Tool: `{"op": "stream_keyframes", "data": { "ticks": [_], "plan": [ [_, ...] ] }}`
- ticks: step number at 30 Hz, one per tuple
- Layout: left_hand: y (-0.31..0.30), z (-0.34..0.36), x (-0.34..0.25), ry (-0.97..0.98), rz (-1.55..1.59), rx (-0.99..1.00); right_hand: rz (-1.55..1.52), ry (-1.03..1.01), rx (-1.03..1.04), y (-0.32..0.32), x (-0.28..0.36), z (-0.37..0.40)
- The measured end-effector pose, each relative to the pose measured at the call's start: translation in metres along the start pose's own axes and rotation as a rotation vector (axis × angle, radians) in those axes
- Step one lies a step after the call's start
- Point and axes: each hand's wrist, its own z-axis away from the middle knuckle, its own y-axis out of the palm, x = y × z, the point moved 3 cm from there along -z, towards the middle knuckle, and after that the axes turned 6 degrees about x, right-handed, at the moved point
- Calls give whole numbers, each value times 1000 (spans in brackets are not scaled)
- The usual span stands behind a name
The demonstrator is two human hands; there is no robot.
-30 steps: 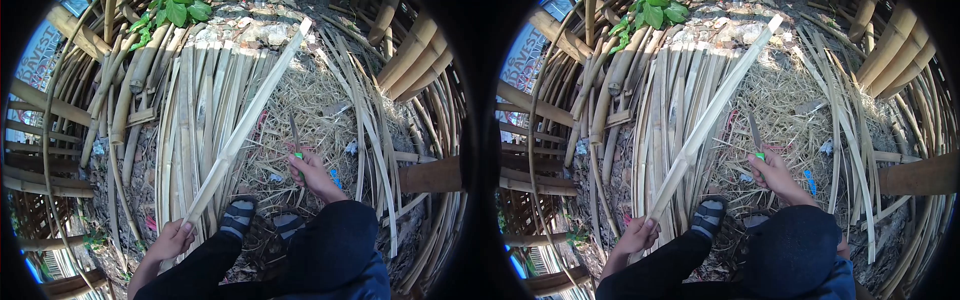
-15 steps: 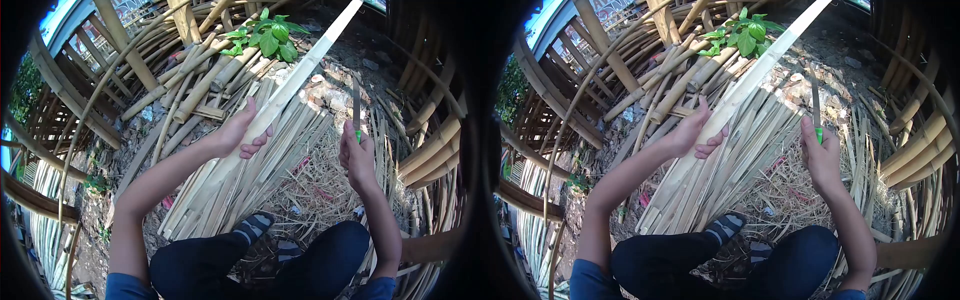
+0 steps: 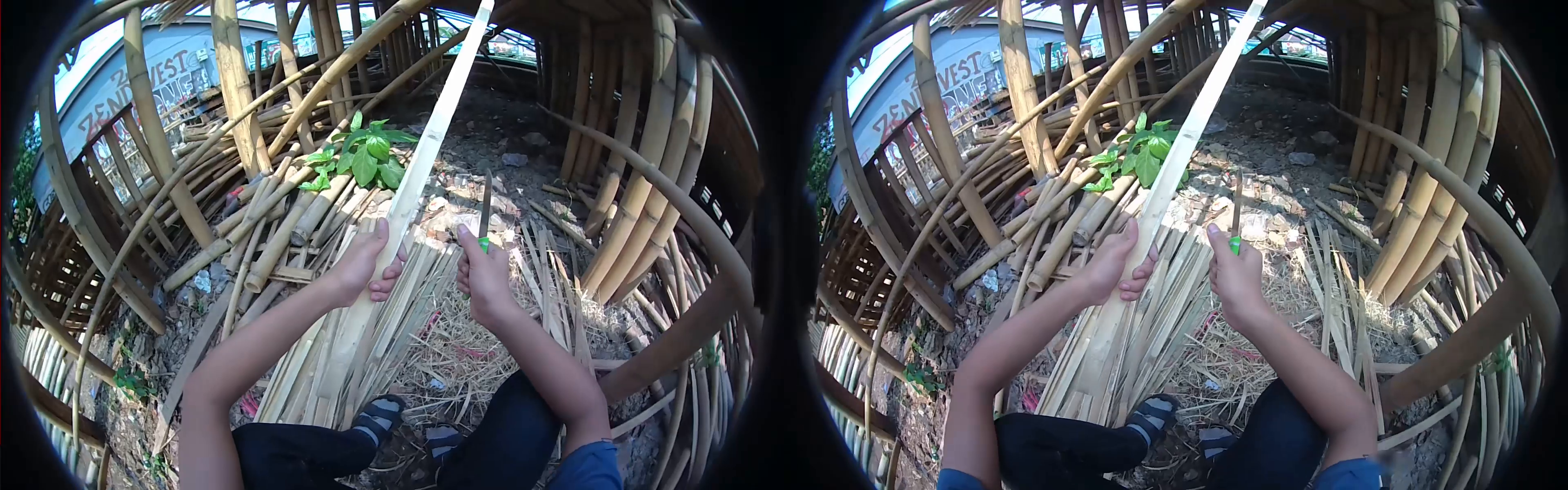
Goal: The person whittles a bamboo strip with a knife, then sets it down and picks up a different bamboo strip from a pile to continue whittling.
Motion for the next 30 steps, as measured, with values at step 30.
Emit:
{"op": "stream_keyframes", "data": {
  "ticks": [30],
  "plan": [
    [-87,108,127,-360,-353,218,-512,-420,-71,-135,10,-57]
  ]
}}
